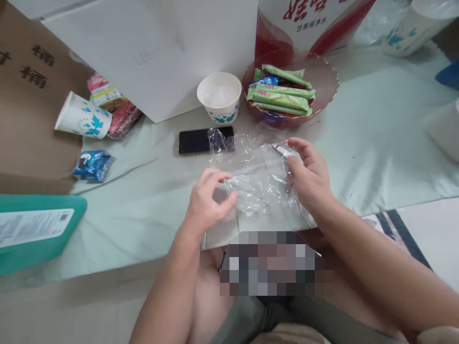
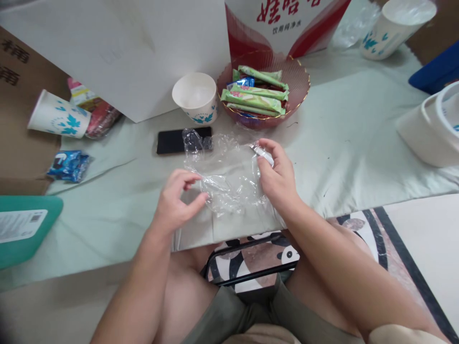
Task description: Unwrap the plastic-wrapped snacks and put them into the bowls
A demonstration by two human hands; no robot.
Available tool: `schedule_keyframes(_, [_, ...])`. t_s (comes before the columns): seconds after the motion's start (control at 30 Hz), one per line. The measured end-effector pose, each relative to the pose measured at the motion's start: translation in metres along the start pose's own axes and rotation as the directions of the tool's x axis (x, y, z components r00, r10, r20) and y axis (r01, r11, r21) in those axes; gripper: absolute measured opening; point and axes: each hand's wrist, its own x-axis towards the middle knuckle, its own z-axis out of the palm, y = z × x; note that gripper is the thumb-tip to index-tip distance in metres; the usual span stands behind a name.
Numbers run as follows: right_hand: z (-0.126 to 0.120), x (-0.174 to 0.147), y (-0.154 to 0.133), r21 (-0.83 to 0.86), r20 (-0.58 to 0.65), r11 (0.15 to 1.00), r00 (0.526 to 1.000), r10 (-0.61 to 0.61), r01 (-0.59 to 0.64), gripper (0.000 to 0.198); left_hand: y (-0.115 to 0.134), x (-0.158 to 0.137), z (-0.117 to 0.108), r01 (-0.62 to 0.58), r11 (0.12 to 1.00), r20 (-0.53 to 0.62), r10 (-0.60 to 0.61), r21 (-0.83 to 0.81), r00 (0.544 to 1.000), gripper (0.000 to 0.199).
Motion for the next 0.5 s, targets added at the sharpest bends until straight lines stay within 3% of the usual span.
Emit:
schedule_keyframes(0.03, [0.000,0.000,0.000,-0.010,0.003,1.000,1.000,0.005,-0.004,0.027,0.002,-0.001,0.004,-0.086,0.990,0.103,0.075,0.108,0.992,0.032])
schedule_keyframes(0.1, [0.001,0.001,-0.001,-0.037,0.004,0.999,1.000,0.011,-0.011,0.027,0.004,-0.003,0.008,-0.194,0.948,0.313,0.110,0.253,0.943,0.035])
schedule_keyframes(0.2, [-0.001,0.001,-0.003,-0.089,-0.008,0.996,1.000,0.025,-0.025,0.028,0.004,-0.005,0.005,-0.247,0.902,0.445,0.069,0.355,0.893,0.027])
schedule_keyframes(0.33, [-0.002,0.002,-0.006,-0.111,-0.026,0.990,0.996,0.083,-0.086,0.027,-0.004,-0.007,-0.005,-0.252,0.885,0.506,0.021,0.392,0.862,0.044])
schedule_keyframes(0.43, [-0.002,0.002,-0.008,-0.096,-0.018,0.991,0.996,0.089,-0.091,0.025,-0.011,-0.007,-0.009,-0.270,0.887,0.440,0.085,0.375,0.894,0.012])
schedule_keyframes(0.5, [-0.003,0.003,-0.007,-0.098,-0.011,0.992,0.997,0.081,-0.082,0.025,-0.013,-0.005,-0.012,-0.274,0.913,0.321,0.173,0.301,0.931,0.014])
